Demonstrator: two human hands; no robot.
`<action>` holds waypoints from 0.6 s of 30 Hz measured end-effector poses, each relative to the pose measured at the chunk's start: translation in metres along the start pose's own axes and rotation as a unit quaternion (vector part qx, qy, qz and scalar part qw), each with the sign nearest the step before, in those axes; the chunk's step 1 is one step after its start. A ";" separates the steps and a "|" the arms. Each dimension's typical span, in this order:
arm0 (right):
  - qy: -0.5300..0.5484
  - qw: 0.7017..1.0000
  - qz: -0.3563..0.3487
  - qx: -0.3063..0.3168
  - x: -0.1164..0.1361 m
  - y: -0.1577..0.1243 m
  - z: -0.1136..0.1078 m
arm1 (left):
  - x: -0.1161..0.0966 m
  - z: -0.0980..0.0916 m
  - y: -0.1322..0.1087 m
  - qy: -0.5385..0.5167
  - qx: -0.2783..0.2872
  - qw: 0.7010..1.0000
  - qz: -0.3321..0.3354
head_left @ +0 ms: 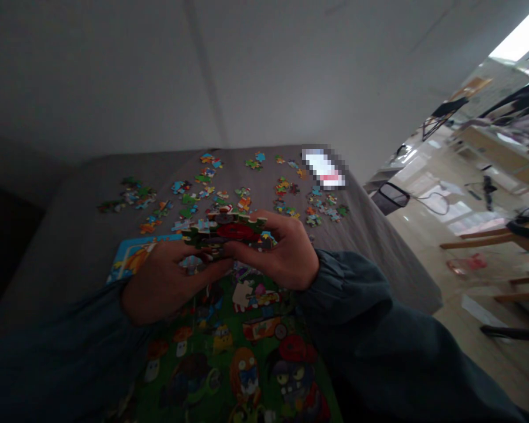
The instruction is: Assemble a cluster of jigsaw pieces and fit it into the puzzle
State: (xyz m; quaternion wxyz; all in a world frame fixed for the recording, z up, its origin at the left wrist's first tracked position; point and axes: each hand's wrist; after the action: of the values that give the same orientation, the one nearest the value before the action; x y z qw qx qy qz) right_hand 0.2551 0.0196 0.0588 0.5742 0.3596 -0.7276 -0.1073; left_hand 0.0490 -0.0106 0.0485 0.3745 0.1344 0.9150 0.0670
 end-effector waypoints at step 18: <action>-0.032 0.999 0.005 0.018 -0.002 -0.001 0.000 | 0.001 -0.006 0.000 -0.030 -0.153 0.983 0.101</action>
State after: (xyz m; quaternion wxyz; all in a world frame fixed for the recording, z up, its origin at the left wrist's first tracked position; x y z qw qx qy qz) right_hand 0.2560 0.0206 0.0569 0.5447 0.3628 -0.7491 -0.1024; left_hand 0.0440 -0.0105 0.0522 0.4090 0.1692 0.8642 0.2392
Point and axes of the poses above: each hand's wrist, its own y-axis towards the middle knuckle, its own z-axis out of the palm, x = y × z, and after that the axes turned 3 degrees about -z, right-handed
